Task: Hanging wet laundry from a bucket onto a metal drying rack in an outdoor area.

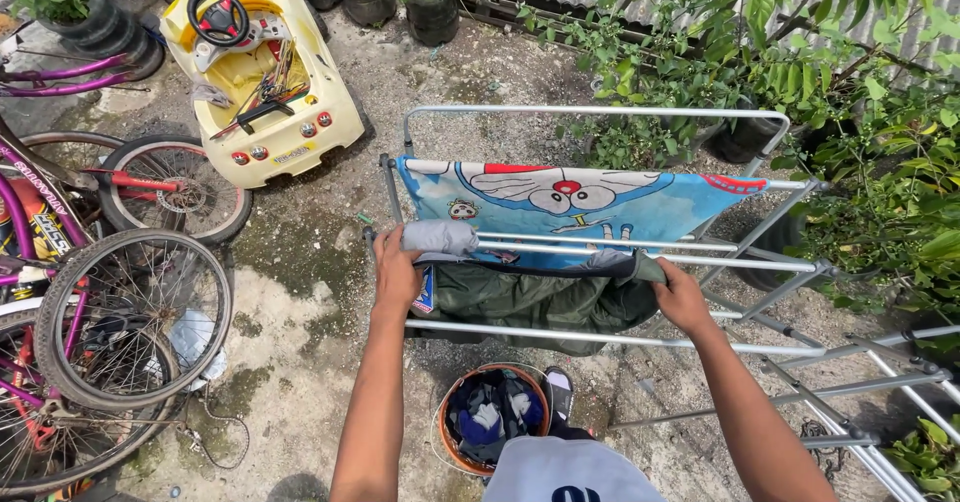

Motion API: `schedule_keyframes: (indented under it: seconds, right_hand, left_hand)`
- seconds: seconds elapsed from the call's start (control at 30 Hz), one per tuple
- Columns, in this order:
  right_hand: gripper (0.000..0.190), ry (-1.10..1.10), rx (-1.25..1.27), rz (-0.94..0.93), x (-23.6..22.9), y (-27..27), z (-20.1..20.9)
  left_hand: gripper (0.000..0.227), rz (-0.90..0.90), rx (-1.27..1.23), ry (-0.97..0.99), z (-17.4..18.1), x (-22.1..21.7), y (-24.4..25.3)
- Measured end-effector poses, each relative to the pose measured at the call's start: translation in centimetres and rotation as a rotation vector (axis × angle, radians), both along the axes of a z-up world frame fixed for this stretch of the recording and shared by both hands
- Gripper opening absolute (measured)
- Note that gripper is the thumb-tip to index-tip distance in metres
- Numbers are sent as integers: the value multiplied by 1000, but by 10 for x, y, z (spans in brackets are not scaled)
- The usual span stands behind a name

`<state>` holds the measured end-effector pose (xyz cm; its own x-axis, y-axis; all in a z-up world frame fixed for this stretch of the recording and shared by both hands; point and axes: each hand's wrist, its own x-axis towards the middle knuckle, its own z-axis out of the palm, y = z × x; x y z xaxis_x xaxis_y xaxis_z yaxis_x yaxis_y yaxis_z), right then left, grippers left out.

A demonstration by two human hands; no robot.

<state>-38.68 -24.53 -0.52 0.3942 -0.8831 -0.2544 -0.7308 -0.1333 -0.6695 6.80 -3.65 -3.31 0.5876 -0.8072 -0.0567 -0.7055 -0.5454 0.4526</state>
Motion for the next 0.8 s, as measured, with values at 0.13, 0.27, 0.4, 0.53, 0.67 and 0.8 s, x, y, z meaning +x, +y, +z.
schedule_keyframes:
  seconds: [0.13, 0.27, 0.4, 0.53, 0.67, 0.8]
  right_hand:
    - [14, 10, -51, 11, 6, -6, 6]
    - [13, -45, -61, -59, 7, -16, -6]
    - [14, -87, -58, -81, 13, -20, -4]
    - [15, -62, -37, -103, 17, -16, 9]
    - [14, -26, -39, -100, 18, -19, 5]
    - [16, -46, -39, -105, 19, -16, 3]
  left_hand:
    - [28, -11, -191, -40, -40, 12, -14]
    - [18, -89, -541, 28, 11, -10, -9]
    - [19, 10, -549, 467, 36, -16, 2]
    - [47, 35, -185, 662, 122, -30, 8]
    - [31, -23, 140, 542, 45, -10, -2]
    - [69, -30, 439, 679, 27, -19, -4]
